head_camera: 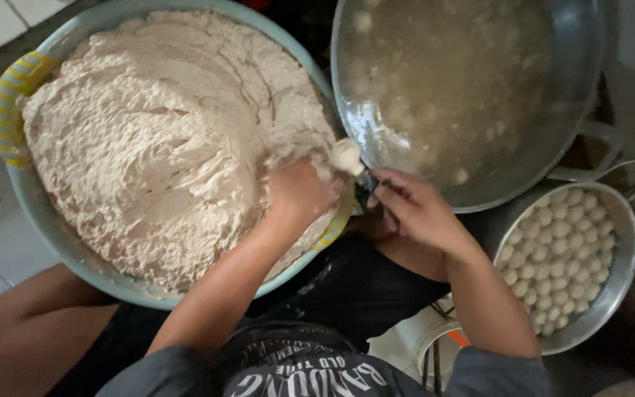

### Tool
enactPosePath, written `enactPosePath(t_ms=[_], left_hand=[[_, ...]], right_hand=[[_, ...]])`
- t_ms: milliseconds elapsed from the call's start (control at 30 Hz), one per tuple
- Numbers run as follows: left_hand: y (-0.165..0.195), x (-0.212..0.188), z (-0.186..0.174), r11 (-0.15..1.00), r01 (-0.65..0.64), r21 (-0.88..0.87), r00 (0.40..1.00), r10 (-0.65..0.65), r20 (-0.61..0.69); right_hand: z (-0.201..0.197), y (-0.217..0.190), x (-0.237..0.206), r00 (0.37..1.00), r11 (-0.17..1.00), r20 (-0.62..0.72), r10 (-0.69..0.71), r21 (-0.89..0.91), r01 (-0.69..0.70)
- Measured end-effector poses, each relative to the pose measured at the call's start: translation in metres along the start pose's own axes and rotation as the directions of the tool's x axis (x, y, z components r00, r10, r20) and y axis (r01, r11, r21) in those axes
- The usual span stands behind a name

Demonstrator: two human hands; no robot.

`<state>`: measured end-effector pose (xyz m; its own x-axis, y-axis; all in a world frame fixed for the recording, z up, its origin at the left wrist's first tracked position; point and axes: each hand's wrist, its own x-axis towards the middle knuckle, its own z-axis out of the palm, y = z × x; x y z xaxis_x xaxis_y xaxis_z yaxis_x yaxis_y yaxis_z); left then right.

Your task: The person sits on the floor and repeatedly scoops portions of dough from a large basin using a small scoop, dips the scoop in a water-filled basin, and rolls the dough between their hands into balls. The finished dough balls accumulate in a perforated tray beside them.

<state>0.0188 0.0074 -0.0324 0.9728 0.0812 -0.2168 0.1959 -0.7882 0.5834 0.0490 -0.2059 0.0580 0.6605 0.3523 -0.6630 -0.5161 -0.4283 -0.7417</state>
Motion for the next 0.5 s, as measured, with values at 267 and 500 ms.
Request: enactPosePath(t_ms=[267, 500], left_hand=[[0.003, -0.006, -0.013, 0.988, -0.001, -0.157, 0.998, 0.010, 0.060], [-0.002, -0.007, 0.006, 0.947, -0.007, -0.320, 0.988, -0.042, -0.146]], right_hand=[[-0.076, 0.023, 0.057, 0.782, 0.742, -0.335, -0.526, -0.629, 0.230], [-0.060, 0.012, 0.019, 0.901, 0.955, -0.411, -0.141, -0.297, 0.014]])
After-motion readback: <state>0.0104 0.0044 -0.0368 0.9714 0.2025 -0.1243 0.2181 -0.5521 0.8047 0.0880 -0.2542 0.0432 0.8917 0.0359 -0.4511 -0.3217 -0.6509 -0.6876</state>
